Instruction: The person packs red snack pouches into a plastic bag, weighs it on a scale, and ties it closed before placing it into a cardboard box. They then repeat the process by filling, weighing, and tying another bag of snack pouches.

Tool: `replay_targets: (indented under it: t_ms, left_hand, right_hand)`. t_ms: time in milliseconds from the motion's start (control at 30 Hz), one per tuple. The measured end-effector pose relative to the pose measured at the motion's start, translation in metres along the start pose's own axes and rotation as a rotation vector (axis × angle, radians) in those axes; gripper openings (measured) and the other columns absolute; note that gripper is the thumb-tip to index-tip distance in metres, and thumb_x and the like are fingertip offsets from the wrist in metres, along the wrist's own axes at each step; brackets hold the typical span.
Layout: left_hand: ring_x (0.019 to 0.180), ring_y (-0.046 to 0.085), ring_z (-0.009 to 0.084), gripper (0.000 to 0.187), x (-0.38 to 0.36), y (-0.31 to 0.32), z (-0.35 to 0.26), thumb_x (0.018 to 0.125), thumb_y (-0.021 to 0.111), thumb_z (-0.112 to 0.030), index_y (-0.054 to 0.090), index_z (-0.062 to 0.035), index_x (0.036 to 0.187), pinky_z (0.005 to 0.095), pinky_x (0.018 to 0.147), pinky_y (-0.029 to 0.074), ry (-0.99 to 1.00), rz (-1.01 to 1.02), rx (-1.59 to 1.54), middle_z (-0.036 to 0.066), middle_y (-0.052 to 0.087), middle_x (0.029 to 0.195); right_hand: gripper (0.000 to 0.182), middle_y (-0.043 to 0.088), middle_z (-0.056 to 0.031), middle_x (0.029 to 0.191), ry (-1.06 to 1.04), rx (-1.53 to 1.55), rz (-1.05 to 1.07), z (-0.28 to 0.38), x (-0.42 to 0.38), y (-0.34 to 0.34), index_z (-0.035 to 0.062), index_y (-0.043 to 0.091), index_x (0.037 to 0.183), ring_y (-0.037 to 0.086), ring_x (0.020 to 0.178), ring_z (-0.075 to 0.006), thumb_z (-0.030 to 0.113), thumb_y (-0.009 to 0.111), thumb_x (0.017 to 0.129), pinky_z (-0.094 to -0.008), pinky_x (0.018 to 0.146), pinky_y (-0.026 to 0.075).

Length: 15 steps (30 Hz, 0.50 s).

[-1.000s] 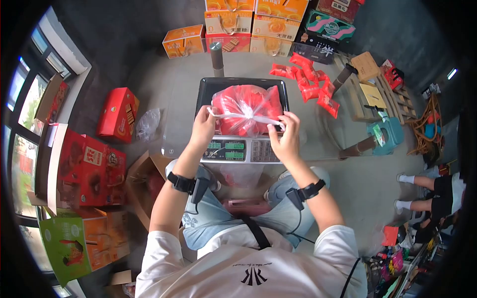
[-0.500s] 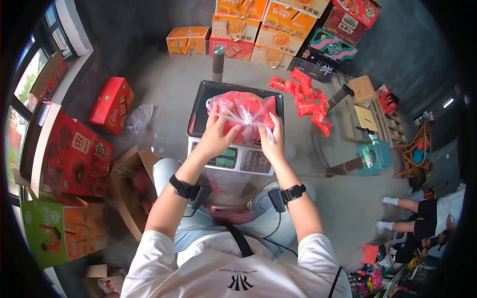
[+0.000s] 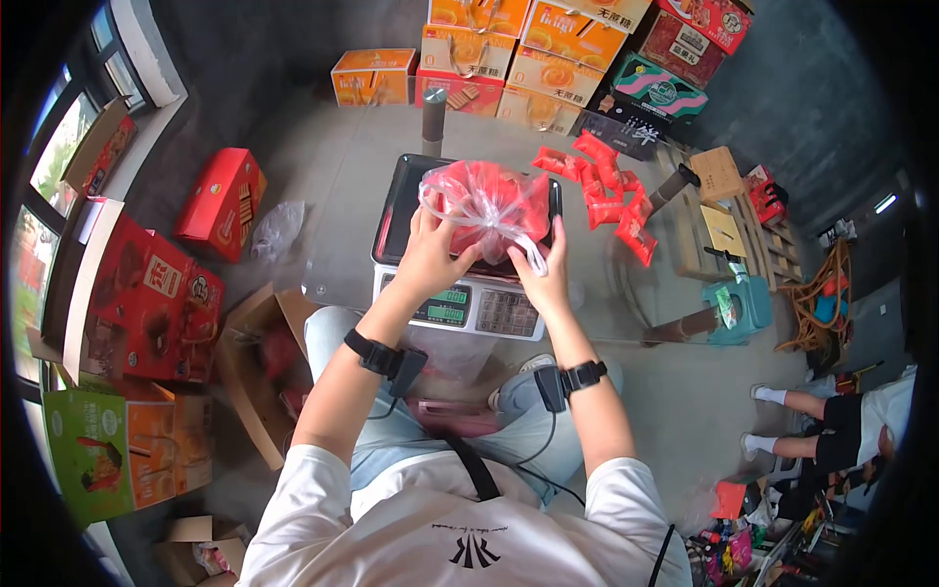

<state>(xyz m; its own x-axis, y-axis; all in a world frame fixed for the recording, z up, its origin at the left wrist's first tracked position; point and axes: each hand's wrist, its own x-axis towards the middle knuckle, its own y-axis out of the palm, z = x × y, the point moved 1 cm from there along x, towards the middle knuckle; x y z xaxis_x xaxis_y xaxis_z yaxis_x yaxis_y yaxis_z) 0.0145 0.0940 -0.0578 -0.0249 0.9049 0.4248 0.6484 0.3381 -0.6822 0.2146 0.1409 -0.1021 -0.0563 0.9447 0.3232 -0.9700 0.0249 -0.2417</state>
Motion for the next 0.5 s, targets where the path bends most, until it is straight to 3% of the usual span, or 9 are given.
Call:
replay_targets:
  t_ms: [100, 167, 267, 400, 433, 467, 500]
  left_hand:
    - [0.129, 0.029, 0.0471, 0.068, -0.006, -0.002, 0.004, 0.077, 0.072, -0.025, 0.041, -0.0098, 0.136, 0.0499, 0.105, 0.031, 0.001, -0.081, 0.055, 0.030, 0.025, 0.141]
    - [0.126, 0.033, 0.0454, 0.067, -0.015, -0.002, 0.011, 0.077, 0.071, -0.019, 0.039, -0.0036, 0.135, 0.0504, 0.103, 0.032, -0.048, -0.195, 0.036, 0.029, 0.032, 0.138]
    - [0.126, 0.034, 0.0444, 0.074, -0.024, 0.004, 0.009, 0.076, 0.072, -0.019, 0.034, -0.0026, 0.138, 0.0495, 0.105, 0.030, -0.133, -0.198, 0.048, 0.029, 0.034, 0.136]
    - [0.128, 0.033, 0.0420, 0.084, -0.017, 0.017, -0.019, 0.073, 0.075, -0.020, 0.028, -0.0008, 0.139, 0.0506, 0.106, 0.026, -0.033, -0.288, 0.093, 0.025, 0.036, 0.137]
    - [0.129, 0.033, 0.0406, 0.087, -0.013, 0.019, -0.029, 0.071, 0.076, -0.020, 0.026, 0.0024, 0.139, 0.0501, 0.107, 0.025, -0.017, -0.281, 0.175, 0.023, 0.037, 0.137]
    - [0.129, 0.034, 0.0382, 0.085, -0.007, 0.022, -0.036, 0.067, 0.078, -0.022, 0.033, -0.0041, 0.138, 0.0515, 0.107, 0.023, -0.012, -0.266, 0.158, 0.021, 0.038, 0.137]
    - [0.129, 0.034, 0.0382, 0.085, -0.004, 0.024, -0.041, 0.067, 0.078, -0.022, 0.033, -0.0041, 0.138, 0.0515, 0.107, 0.023, -0.007, -0.257, 0.164, 0.021, 0.038, 0.137]
  right_hand:
    - [0.085, 0.036, -0.0191, 0.133, -0.031, -0.119, -0.102, -0.014, -0.029, -0.036, 0.0041, 0.022, 0.142, 0.052, 0.107, -0.0292, 0.011, 0.074, 0.075, -0.0384, 0.090, 0.046]
    - [0.074, 0.039, -0.0181, 0.129, -0.086, -0.363, -0.251, -0.020, -0.050, -0.069, 0.0046, 0.030, 0.138, 0.054, 0.104, -0.0283, 0.011, 0.072, 0.077, -0.0386, 0.089, 0.046]
    - [0.052, 0.045, -0.0184, 0.122, -0.015, -0.594, -0.426, -0.066, -0.081, -0.124, 0.0038, 0.043, 0.127, 0.057, 0.099, -0.0278, 0.011, 0.066, 0.081, -0.0386, 0.086, 0.046]
    - [0.035, 0.052, -0.0164, 0.110, 0.084, -0.831, -0.503, -0.111, -0.117, -0.177, 0.0027, 0.051, 0.114, 0.059, 0.092, -0.0263, 0.012, 0.063, 0.083, -0.0389, 0.082, 0.046]
    - [0.035, 0.052, -0.0164, 0.110, 0.087, -0.826, -0.504, -0.117, -0.117, -0.182, 0.0027, 0.051, 0.114, 0.059, 0.092, -0.0263, 0.012, 0.063, 0.083, -0.0389, 0.082, 0.046]
    - [0.031, 0.053, -0.0155, 0.107, 0.152, -0.757, -0.549, -0.123, -0.118, -0.185, 0.0028, 0.053, 0.111, 0.059, 0.090, -0.0260, 0.012, 0.062, 0.083, -0.0390, 0.081, 0.046]
    - [0.028, 0.054, -0.0146, 0.103, 0.221, -0.688, -0.594, -0.124, -0.121, -0.186, 0.0029, 0.054, 0.109, 0.059, 0.087, -0.0258, 0.013, 0.061, 0.084, -0.0392, 0.079, 0.046]
